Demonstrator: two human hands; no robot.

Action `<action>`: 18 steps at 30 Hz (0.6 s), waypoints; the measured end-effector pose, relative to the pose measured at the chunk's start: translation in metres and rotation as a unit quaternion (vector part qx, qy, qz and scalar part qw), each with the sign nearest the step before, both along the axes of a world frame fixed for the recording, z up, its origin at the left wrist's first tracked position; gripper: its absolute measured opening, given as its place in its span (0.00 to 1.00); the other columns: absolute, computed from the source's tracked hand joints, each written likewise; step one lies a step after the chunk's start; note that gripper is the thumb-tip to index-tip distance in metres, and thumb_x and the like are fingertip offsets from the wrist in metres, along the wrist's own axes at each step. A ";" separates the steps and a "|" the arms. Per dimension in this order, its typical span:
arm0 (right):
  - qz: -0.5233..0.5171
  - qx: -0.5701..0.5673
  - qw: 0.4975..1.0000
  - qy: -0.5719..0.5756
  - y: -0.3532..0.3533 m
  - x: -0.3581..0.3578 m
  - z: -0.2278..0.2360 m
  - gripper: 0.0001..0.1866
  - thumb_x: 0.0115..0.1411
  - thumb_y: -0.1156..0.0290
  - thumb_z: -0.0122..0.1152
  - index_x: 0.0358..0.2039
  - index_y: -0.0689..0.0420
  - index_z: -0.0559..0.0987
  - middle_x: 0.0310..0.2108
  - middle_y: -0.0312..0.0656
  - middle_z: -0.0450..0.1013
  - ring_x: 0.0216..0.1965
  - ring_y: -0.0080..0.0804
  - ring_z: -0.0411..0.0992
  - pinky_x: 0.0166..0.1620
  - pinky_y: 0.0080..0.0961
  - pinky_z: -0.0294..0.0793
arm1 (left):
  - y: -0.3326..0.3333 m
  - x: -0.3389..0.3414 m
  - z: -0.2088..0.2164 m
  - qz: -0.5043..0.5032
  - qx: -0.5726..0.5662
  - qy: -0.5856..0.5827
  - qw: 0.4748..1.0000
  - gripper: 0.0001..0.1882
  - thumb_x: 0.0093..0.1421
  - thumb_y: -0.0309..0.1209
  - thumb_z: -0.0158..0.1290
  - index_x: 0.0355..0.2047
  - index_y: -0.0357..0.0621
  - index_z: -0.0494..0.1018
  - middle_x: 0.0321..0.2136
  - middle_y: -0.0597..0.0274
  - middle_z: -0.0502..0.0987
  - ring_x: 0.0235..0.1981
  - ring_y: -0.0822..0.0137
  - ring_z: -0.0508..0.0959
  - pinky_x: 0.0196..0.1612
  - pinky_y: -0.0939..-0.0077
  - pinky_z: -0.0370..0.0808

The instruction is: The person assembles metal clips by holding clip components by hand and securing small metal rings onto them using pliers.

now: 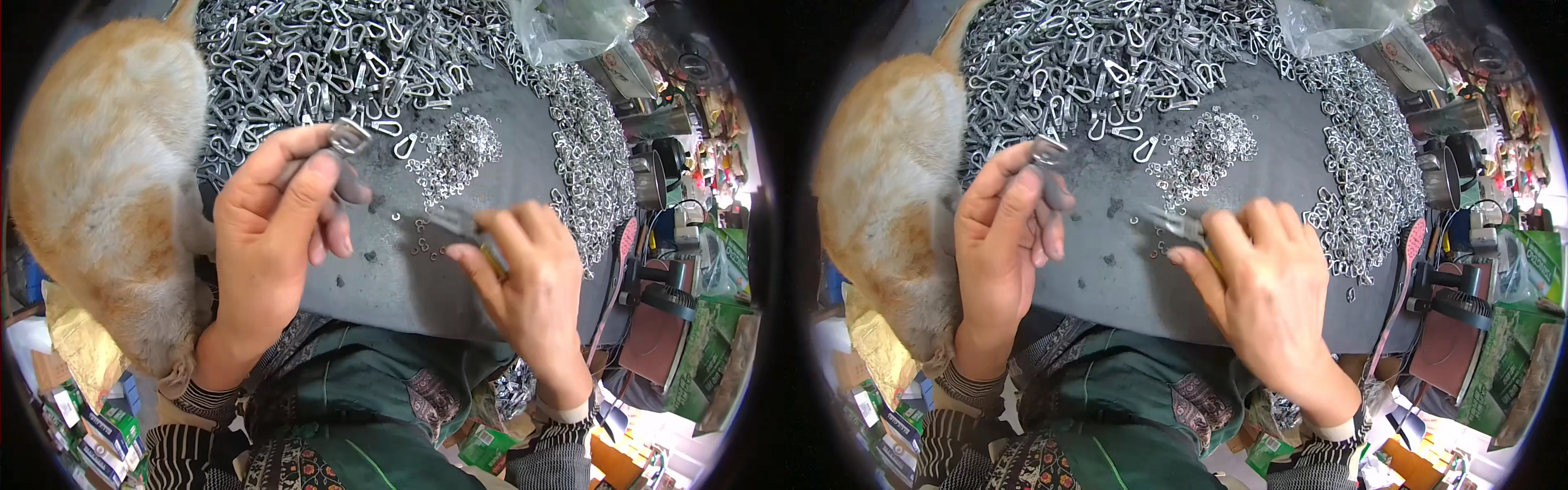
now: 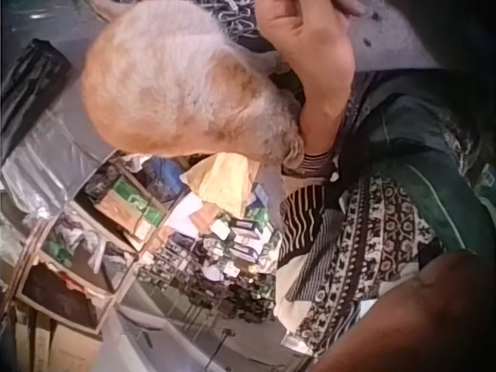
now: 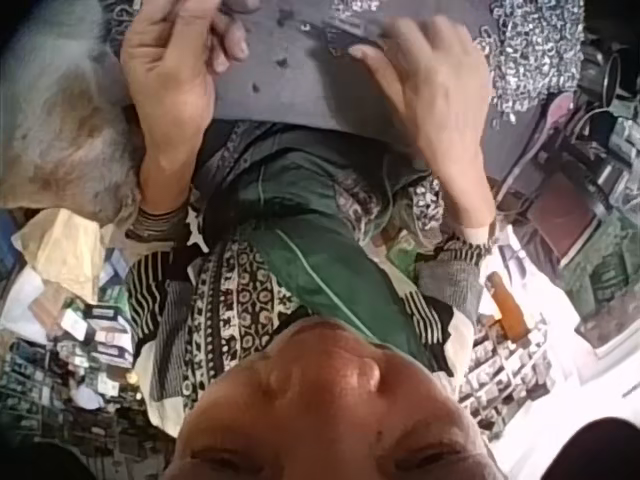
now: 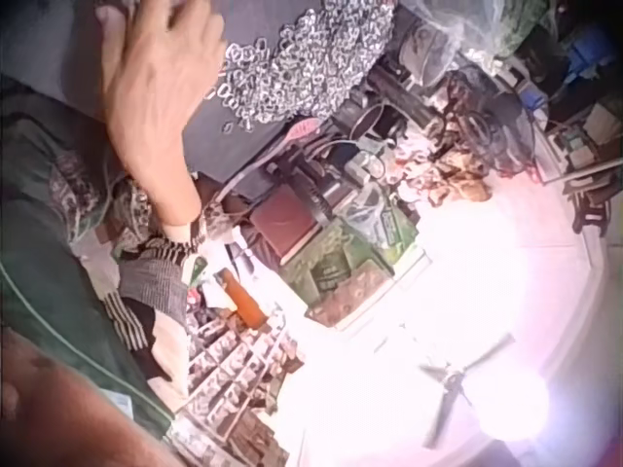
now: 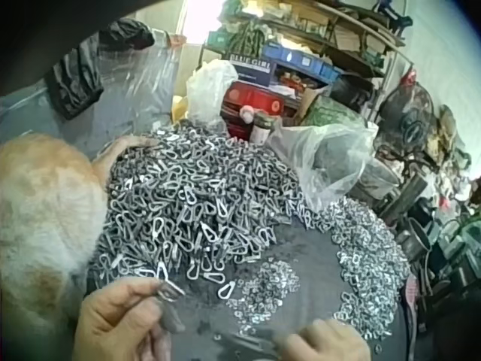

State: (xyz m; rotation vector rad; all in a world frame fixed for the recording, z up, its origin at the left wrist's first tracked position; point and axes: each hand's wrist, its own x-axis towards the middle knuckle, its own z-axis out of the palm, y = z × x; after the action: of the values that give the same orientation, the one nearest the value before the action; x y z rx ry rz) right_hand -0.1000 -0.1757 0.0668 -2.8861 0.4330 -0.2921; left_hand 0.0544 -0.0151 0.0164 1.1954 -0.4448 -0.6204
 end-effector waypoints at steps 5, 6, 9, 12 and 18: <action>0.010 -0.142 0.989 0.042 0.014 -0.005 -0.017 0.15 0.52 0.60 0.69 0.35 0.55 0.78 0.29 0.39 0.65 0.34 0.36 0.66 0.36 0.34 0.61 | -0.001 -0.006 0.000 0.007 -0.027 0.058 0.998 0.14 0.72 0.30 0.45 0.53 0.37 0.71 0.33 0.58 0.79 0.19 0.79 0.73 0.19 0.90 0.62; 0.006 -0.150 0.987 0.051 0.014 -0.004 -0.018 0.15 0.52 0.61 0.70 0.35 0.55 0.78 0.30 0.39 0.65 0.35 0.35 0.66 0.37 0.34 0.61 | -0.002 -0.006 -0.001 0.000 -0.032 0.059 0.998 0.14 0.71 0.30 0.45 0.53 0.37 0.71 0.33 0.58 0.79 0.22 0.78 0.74 0.21 0.90 0.63; 0.007 -0.145 0.988 0.054 0.015 0.000 -0.021 0.15 0.51 0.61 0.70 0.35 0.55 0.78 0.29 0.39 0.64 0.35 0.35 0.66 0.37 0.34 0.61 | -0.005 -0.008 0.002 0.025 -0.034 0.055 0.998 0.14 0.71 0.29 0.46 0.53 0.37 0.71 0.34 0.58 0.79 0.27 0.79 0.75 0.24 0.89 0.65; 0.014 -0.151 0.987 0.057 0.016 0.005 -0.021 0.15 0.51 0.61 0.70 0.34 0.55 0.78 0.29 0.38 0.64 0.34 0.34 0.65 0.36 0.33 0.61 | -0.006 -0.011 -0.001 0.053 -0.030 0.049 0.997 0.14 0.70 0.28 0.47 0.53 0.37 0.72 0.34 0.60 0.79 0.30 0.80 0.73 0.27 0.87 0.66; 0.014 -0.163 0.984 0.072 0.020 0.010 -0.017 0.16 0.50 0.60 0.71 0.34 0.55 0.78 0.29 0.37 0.64 0.34 0.33 0.65 0.36 0.32 0.61 | 0.003 -0.005 -0.004 -0.001 -0.010 0.068 0.998 0.13 0.68 0.27 0.51 0.51 0.36 0.75 0.36 0.64 0.79 0.27 0.84 0.68 0.25 0.89 0.62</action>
State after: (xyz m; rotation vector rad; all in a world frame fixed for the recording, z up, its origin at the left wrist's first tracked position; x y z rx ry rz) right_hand -0.0903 -0.1553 0.0502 -3.2459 0.3997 -0.1614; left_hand 0.0490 -0.0126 0.0127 1.1256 -0.3369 -0.6922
